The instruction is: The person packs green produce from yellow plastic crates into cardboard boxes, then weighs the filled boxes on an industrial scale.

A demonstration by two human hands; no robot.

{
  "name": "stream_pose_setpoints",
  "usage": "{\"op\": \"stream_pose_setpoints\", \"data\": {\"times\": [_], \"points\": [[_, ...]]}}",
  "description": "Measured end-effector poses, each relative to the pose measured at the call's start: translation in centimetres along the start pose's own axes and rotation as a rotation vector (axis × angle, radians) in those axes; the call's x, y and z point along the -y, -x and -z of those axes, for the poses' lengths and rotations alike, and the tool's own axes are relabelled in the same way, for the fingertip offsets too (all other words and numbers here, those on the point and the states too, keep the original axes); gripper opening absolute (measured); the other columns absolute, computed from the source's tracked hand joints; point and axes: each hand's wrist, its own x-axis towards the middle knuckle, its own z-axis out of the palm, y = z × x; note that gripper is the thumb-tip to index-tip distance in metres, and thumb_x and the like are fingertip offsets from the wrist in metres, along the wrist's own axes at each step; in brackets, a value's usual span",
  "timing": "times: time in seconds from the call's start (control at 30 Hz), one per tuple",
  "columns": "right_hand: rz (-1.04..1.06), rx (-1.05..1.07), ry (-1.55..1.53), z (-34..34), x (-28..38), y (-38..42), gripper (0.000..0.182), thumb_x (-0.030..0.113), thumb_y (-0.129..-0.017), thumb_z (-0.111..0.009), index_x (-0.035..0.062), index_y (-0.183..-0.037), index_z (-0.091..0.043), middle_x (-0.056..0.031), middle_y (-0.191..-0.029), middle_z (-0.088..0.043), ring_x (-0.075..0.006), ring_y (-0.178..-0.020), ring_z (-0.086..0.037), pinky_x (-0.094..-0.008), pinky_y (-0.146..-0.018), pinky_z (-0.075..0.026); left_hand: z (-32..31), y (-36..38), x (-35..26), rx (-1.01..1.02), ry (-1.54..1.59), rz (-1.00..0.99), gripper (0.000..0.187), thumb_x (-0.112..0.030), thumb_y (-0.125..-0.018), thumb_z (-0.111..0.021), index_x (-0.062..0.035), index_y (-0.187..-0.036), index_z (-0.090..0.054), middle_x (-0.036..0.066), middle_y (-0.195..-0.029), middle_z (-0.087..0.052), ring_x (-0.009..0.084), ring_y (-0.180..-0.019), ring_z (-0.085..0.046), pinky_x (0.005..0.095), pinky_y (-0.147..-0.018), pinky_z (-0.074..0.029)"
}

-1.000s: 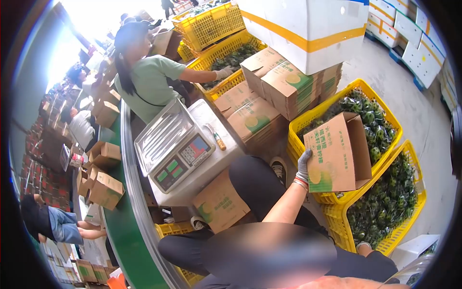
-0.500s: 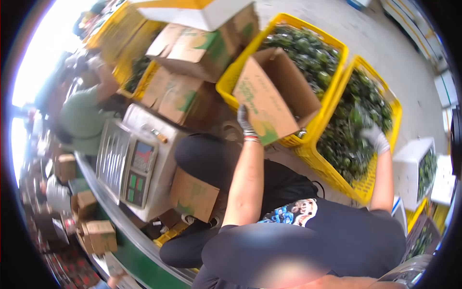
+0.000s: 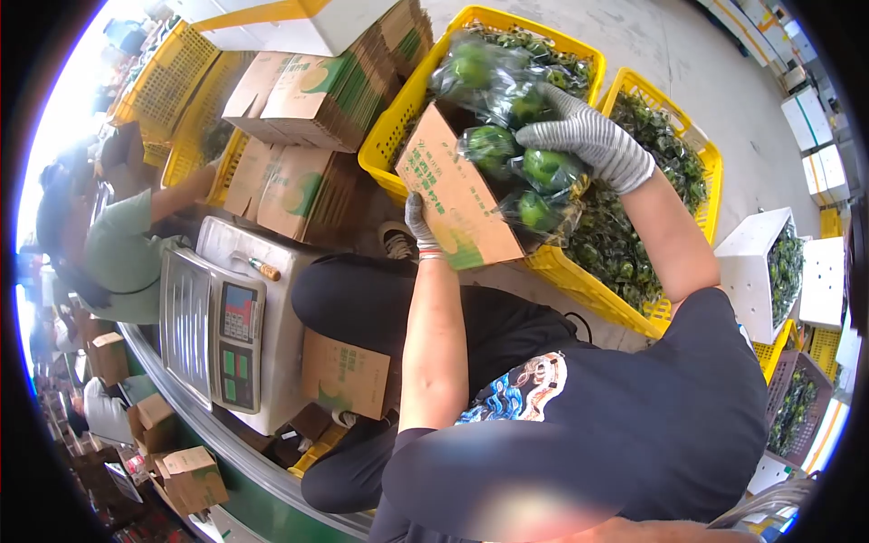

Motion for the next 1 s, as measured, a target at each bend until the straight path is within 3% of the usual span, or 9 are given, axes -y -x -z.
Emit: {"op": "stream_pose_setpoints", "data": {"times": [0.13, 0.17, 0.3, 0.4, 0.43, 0.5, 0.6, 0.8, 1.0], "points": [[0.005, -0.022, 0.459, -0.4, 1.8, 0.6, 0.075, 0.027, -0.070, -0.077, 0.0057, -0.134, -0.043, -0.0123, -0.120, -0.056, -0.0244, -0.111, -0.053, -0.0351, -0.095, -0.044, -0.8, 0.0, 0.1, -0.027, -0.081, -0.008, 0.076, -0.041, -0.073, -0.067, -0.0027, -0.134, -0.040, 0.018, -0.123, -0.055, 0.0339, -0.107, -0.058, 0.0490, -0.091, -0.049], [0.167, -0.025, 0.532, -0.4, 1.5, 0.6, 0.079, 0.027, -0.068, -0.077, 0.0082, -0.136, -0.042, -0.0155, -0.120, -0.056, -0.0278, -0.112, -0.054, -0.0362, -0.096, -0.043, -1.8, -0.2, 0.5, -0.008, -0.106, -0.007, 0.078, -0.046, -0.074, -0.065, -0.0041, -0.134, -0.040, 0.016, -0.120, -0.057, 0.0328, -0.103, -0.060, 0.0484, -0.088, -0.051], [0.249, 0.256, 1.087, -2.2, 2.7, 1.2, 0.071, 0.021, -0.066, -0.073, 0.0057, -0.131, -0.047, -0.0186, -0.119, -0.055, -0.0313, -0.112, -0.054, -0.0346, -0.097, -0.043, -3.3, -0.1, 1.1, -0.015, -0.132, -0.009, 0.081, -0.050, -0.073, -0.065, -0.0045, -0.135, -0.038, 0.016, -0.117, -0.058, 0.0324, -0.098, -0.062, 0.0476, -0.086, -0.053], [0.391, 0.286, 0.868, -1.9, 2.3, -0.8, 0.065, 0.015, -0.066, -0.070, 0.0047, -0.127, -0.049, -0.0188, -0.121, -0.054, -0.0310, -0.113, -0.053, -0.0345, -0.097, -0.043, -1.8, -0.1, 0.9, -0.020, -0.062, 0.041, 0.073, -0.039, -0.075, -0.065, -0.0025, -0.134, -0.041, 0.019, -0.125, -0.054, 0.0364, -0.108, -0.057, 0.0511, -0.093, -0.047], [0.594, 0.160, 0.834, -1.9, 3.2, -0.7, 0.062, 0.011, -0.066, -0.066, 0.0044, -0.125, -0.050, -0.0160, -0.113, -0.059, -0.0250, -0.105, -0.059, -0.0319, -0.091, -0.046, -1.7, -0.2, 1.0, -0.043, -0.076, -0.002, 0.072, -0.039, -0.076, -0.065, -0.0027, -0.134, -0.041, 0.019, -0.125, -0.055, 0.0361, -0.107, -0.058, 0.0507, -0.093, -0.047], [0.239, 0.010, 0.365, -0.8, 3.8, 1.0, 0.062, 0.011, -0.069, -0.065, 0.0049, -0.128, -0.049, -0.0056, -0.093, -0.064, -0.0089, -0.078, -0.060, -0.0226, -0.065, -0.050, -1.1, 0.0, 0.7, -0.078, -0.041, -0.058, 0.072, -0.041, -0.076, -0.065, -0.0031, -0.134, -0.042, 0.018, -0.124, -0.055, 0.0356, -0.107, -0.058, 0.0502, -0.093, -0.047], [0.153, -0.176, 0.171, 3.9, 1.4, 2.9, 0.059, 0.023, -0.074, -0.069, 0.0068, -0.127, -0.050, -0.0050, -0.102, -0.062, -0.0082, -0.074, -0.056, -0.0192, -0.059, -0.045, 3.6, -1.4, 0.3, -0.002, 0.202, -0.110, 0.072, -0.046, -0.077, -0.064, -0.0045, -0.132, -0.044, 0.017, -0.123, -0.055, 0.0340, -0.109, -0.056, 0.0502, -0.094, -0.046], [-0.249, -0.253, 0.377, 5.2, -4.5, 5.3, 0.045, 0.023, -0.078, -0.072, -0.0002, -0.115, -0.057, -0.0076, -0.099, -0.063, -0.0109, -0.082, -0.059, -0.0252, -0.074, -0.050, -2.1, -0.9, -1.3, 0.074, 0.196, -0.285, 0.071, -0.050, -0.078, -0.062, -0.0063, -0.132, -0.044, 0.015, -0.126, -0.053, 0.0329, -0.113, -0.052, 0.0506, -0.097, -0.043], [-0.242, -0.182, 0.446, 5.4, -9.4, 2.4, 0.038, 0.016, -0.078, -0.072, 0.0023, -0.111, -0.059, -0.0061, -0.096, -0.064, -0.0127, -0.089, -0.060, -0.0259, -0.078, -0.050, -3.7, 0.5, -4.9, 0.056, 0.145, -0.483, 0.072, -0.051, -0.078, -0.060, -0.0076, -0.133, -0.043, 0.013, -0.128, -0.051, 0.0321, -0.116, -0.049, 0.0505, -0.099, -0.041]]}}
